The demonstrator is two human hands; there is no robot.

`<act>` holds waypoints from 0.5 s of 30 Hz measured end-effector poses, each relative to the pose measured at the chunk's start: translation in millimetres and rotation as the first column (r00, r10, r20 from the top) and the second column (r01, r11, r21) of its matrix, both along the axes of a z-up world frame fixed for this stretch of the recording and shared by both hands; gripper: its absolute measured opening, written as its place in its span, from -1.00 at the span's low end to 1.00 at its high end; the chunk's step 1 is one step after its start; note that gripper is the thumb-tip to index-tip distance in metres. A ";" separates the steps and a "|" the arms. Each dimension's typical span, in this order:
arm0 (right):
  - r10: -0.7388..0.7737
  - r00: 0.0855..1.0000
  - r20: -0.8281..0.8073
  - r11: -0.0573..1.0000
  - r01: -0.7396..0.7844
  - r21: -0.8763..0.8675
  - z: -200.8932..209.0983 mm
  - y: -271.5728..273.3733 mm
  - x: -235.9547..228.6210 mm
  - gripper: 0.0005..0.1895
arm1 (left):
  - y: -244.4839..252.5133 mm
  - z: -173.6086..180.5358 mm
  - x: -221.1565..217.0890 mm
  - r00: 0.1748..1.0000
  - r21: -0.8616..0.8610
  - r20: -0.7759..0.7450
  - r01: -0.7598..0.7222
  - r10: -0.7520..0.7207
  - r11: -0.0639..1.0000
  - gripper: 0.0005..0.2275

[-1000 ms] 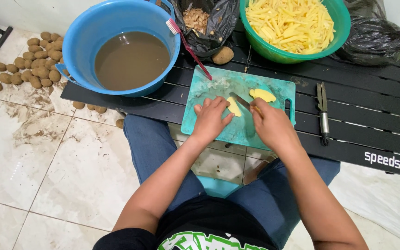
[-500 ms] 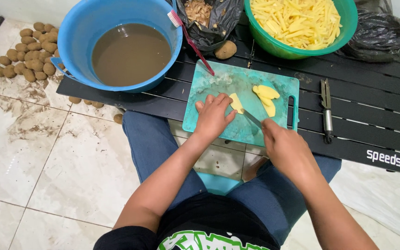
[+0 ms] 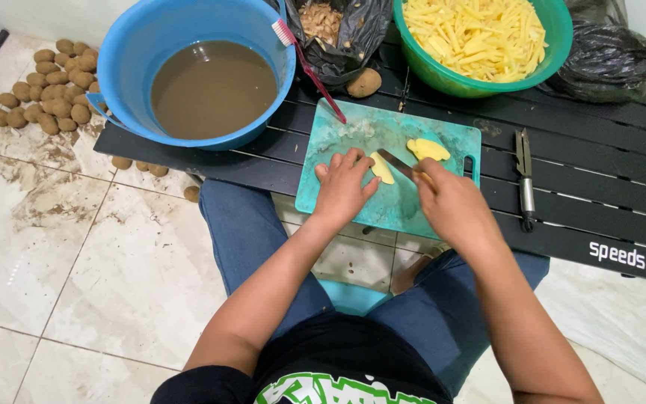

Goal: Slicing potatoes into thin strips on a cutting board using a knife

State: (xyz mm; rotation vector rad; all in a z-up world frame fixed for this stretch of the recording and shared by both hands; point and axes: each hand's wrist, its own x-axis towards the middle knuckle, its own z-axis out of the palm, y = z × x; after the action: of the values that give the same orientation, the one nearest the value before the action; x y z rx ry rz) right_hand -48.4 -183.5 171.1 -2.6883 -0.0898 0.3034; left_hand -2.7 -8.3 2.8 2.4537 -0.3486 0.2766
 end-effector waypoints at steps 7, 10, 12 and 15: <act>0.012 1.000 -0.023 0.997 -0.014 -0.080 -5.3 20.7 8.6 -0.70 | 0.3 1.3 1.1 1.000 -0.015 -0.011 0.000 0.000 1.000 -0.73; 0.014 0.998 -0.059 0.995 -0.020 -0.097 -7.7 19.1 2.9 -0.70 | 1.0 5.1 0.2 1.000 -0.027 -0.022 -0.001 0.001 1.000 -0.73; -0.033 0.995 -0.097 0.989 0.018 -0.148 -0.8 16.7 -6.7 -0.70 | -0.1 8.3 0.7 0.999 -0.038 -0.041 -0.011 0.009 0.999 -0.74; -0.016 0.991 -0.135 0.993 0.000 -0.117 10.7 7.1 -30.2 -0.72 | -1.4 2.5 1.2 0.999 -0.047 -0.035 -0.015 0.013 0.999 -0.73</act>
State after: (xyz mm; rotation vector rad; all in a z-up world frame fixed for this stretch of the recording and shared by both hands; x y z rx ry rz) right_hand -78.7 -176.3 181.8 -2.7735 -0.0204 0.5020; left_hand -1.5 -9.7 5.3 2.4125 -0.3069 0.2451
